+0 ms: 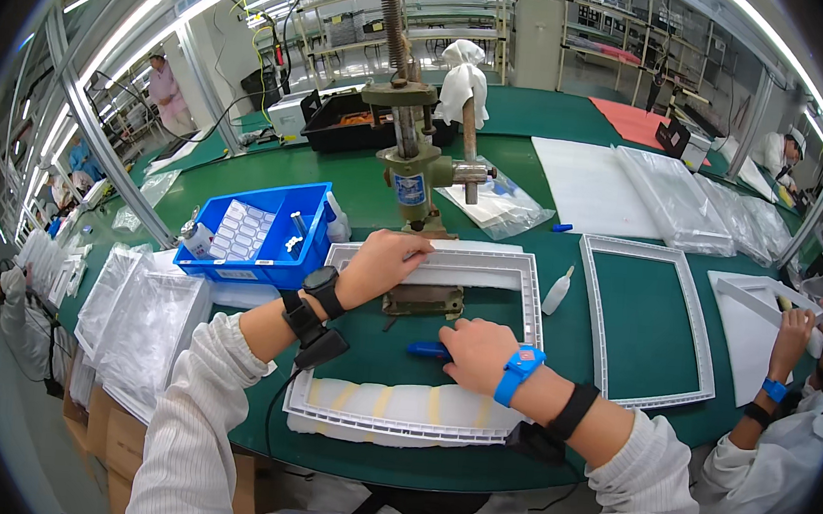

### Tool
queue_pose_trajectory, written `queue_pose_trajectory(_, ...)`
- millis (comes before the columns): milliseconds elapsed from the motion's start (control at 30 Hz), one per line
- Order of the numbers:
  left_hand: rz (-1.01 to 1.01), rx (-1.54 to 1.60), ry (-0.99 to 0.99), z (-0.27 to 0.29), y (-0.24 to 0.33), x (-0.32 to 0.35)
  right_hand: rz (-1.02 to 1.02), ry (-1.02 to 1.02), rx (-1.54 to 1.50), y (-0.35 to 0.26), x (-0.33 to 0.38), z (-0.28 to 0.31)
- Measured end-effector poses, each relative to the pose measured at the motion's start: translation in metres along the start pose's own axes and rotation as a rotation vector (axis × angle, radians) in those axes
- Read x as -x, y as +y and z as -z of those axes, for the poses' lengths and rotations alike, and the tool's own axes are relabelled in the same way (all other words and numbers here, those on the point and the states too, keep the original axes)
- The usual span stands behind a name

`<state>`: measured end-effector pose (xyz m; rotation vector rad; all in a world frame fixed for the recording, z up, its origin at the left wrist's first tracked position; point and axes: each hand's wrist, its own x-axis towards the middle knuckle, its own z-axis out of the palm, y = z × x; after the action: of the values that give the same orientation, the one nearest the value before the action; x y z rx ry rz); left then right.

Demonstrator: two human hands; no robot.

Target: Assemble plastic and metal frame components using a manual press and glue.

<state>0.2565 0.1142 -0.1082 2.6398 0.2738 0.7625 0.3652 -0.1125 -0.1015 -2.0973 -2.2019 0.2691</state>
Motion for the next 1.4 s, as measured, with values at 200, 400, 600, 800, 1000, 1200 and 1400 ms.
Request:
queue_pose_trajectory(200, -0.048, -0.035, -0.07, 0.007, -0.003, -0.008, -0.121, 0.063, -0.255, 0.011, -0.025, 0.006)
queue_pose_trajectory(400, -0.008, -0.039, -0.261, 0.029, -0.007, 0.0, -0.544, -0.153, -1.48, 0.028, -0.065, 0.027)
queue_pose_trajectory(600, -0.141, 0.019, -0.222, 0.038, -0.018, 0.014, -0.568, -0.208, -1.537, 0.021, -0.075, 0.023)
queue_pose_trajectory(800, 0.051, 0.066, -0.348, 0.071, -0.013, 0.032, -0.549, -0.229, -1.575, 0.026, -0.079, 0.022)
queue_pose_trajectory(1000, 0.039, 0.06, -0.342, 0.072, -0.026, 0.047, -0.542, -0.181, -1.614, 0.029, -0.086, 0.021)
queue_pose_trajectory(1200, 0.039, 0.058, -0.324, 0.073, -0.027, 0.052, -0.565, -0.162, -1.591, 0.024, -0.087, 0.018)
queue_pose_trajectory(1400, -0.056, 0.18, -0.242, 0.092, -0.001, 0.054, -0.452, -0.138, -1.263, 0.019, -0.077, 0.007)
